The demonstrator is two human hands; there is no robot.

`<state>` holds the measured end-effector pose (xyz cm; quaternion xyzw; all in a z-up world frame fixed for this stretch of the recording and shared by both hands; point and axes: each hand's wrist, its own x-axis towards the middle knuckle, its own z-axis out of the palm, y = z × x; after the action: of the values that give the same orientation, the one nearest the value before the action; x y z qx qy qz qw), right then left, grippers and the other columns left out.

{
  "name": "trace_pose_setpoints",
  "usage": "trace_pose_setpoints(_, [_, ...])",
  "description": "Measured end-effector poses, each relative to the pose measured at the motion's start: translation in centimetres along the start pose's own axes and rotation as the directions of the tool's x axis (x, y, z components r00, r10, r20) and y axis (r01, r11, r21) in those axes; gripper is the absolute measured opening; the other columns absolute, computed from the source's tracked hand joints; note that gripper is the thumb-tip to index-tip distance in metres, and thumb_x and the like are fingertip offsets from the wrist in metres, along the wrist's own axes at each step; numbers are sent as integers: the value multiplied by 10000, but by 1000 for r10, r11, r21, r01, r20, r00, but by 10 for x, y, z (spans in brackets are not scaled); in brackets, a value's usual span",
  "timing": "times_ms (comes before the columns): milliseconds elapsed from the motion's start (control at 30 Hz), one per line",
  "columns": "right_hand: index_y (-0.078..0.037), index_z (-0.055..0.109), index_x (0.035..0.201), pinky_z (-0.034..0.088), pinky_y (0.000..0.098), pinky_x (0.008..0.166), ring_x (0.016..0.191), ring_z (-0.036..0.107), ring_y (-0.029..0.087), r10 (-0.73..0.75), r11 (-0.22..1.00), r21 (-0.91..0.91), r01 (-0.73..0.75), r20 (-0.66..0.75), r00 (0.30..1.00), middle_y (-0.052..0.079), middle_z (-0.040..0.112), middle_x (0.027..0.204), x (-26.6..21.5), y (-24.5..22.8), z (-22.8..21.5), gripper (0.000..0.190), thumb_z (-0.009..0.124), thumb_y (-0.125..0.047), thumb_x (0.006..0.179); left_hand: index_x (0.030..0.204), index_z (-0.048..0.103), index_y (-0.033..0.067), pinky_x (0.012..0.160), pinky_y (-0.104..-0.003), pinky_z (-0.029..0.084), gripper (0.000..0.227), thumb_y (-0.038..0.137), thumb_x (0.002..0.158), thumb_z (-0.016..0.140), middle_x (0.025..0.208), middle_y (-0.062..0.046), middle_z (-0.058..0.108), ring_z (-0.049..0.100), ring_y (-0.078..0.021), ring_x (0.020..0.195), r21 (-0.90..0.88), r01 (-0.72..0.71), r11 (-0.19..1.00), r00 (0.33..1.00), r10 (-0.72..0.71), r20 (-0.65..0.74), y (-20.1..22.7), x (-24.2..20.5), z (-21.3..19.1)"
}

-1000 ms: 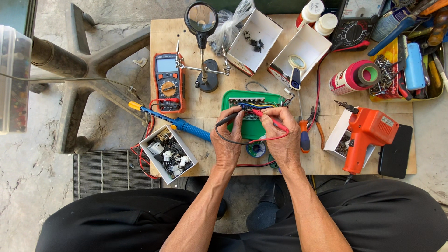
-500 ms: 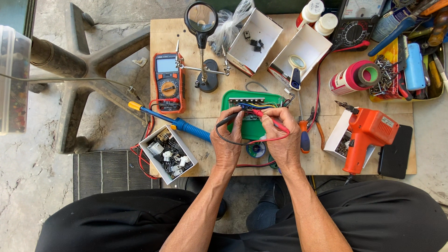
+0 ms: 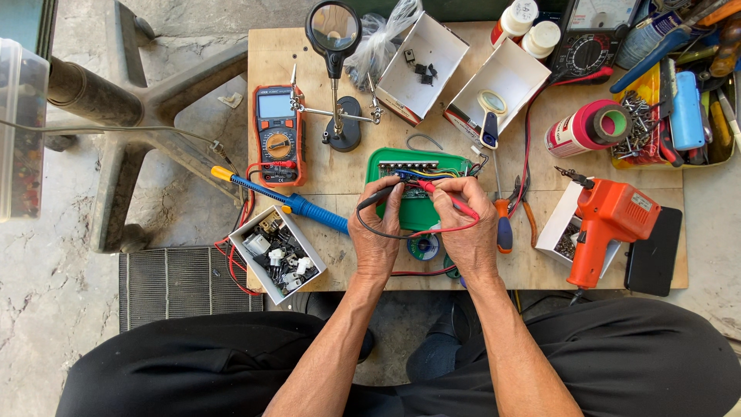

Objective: The person uses a multimeter to test a circuit board, touching the probes to various points on the board. They then pick up the board and inspect it closely, turning it over to view the components.

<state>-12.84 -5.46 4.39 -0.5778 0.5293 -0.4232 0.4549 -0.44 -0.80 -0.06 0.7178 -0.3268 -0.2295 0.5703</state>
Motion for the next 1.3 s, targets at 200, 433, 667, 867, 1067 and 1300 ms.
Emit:
trace_pose_setpoints(200, [31, 742, 1030, 714, 407, 874, 1097, 804, 317, -14, 1000, -28, 14, 10, 1000, 259, 814, 1085, -1, -2, -2, 23, 735, 17, 1013, 1185, 804, 216, 966, -473, 663, 109, 229, 1079, 784, 1075, -108, 839, 833, -335, 1067, -7, 2, 1000, 1000, -2, 1, 1, -1, 0])
trace_pose_setpoints(433, [20, 750, 1026, 710, 398, 870, 1091, 807, 305, -19, 999, -30, 19, 6, 1000, 247, 817, 1077, 0, -1, -1, 15, 744, 15, 1013, 1184, 807, 217, 971, -456, 662, 111, 236, 1077, 788, 1078, -101, 841, 834, -320, 1071, -9, 15, 1000, 1000, -15, 1, 2, -1, 0])
trace_pose_setpoints(667, [31, 740, 1036, 708, 406, 883, 1100, 802, 312, 11, 1000, -27, -10, 9, 1000, 265, 814, 1080, 0, -3, -1, 30, 731, 15, 1012, 1187, 803, 229, 967, -496, 661, 111, 247, 1079, 787, 1058, -111, 838, 833, -343, 1073, 0, 36, 999, 999, -36, 3, 3, 1, 0])
trace_pose_setpoints(867, [-18, 753, 1018, 696, 414, 884, 1090, 812, 292, 7, 996, -87, -8, -4, 1000, 202, 831, 1066, 0, -2, 1, 20, 748, -24, 1000, 1192, 806, 235, 958, -491, 663, 114, 257, 1082, 780, 1052, -110, 845, 832, -355, 1069, -7, 30, 1000, 1000, -30, 5, 4, 1, -2])
trace_pose_setpoints(1067, [-122, 796, 978, 642, 470, 949, 1077, 818, 309, 53, 980, -189, -60, -43, 998, 115, 866, 1052, 2, 1, 1, 58, 753, -156, 959, 1155, 818, 234, 916, -474, 669, 106, 259, 1053, 800, 1039, -116, 858, 829, -367, 1036, 66, -5, 998, 1000, 3, 23, 10, 5, -5])
trace_pose_setpoints(1300, [-129, 812, 934, 651, 435, 932, 1032, 850, 306, 56, 972, -227, -68, -58, 997, 80, 903, 1009, 2, -6, 2, 36, 780, -143, 924, 1126, 834, 298, 913, -433, 670, 104, 308, 1024, 820, 990, -41, 868, 843, -304, 1005, 119, -9, 993, 1000, 10, -9, -3, 4, 0])
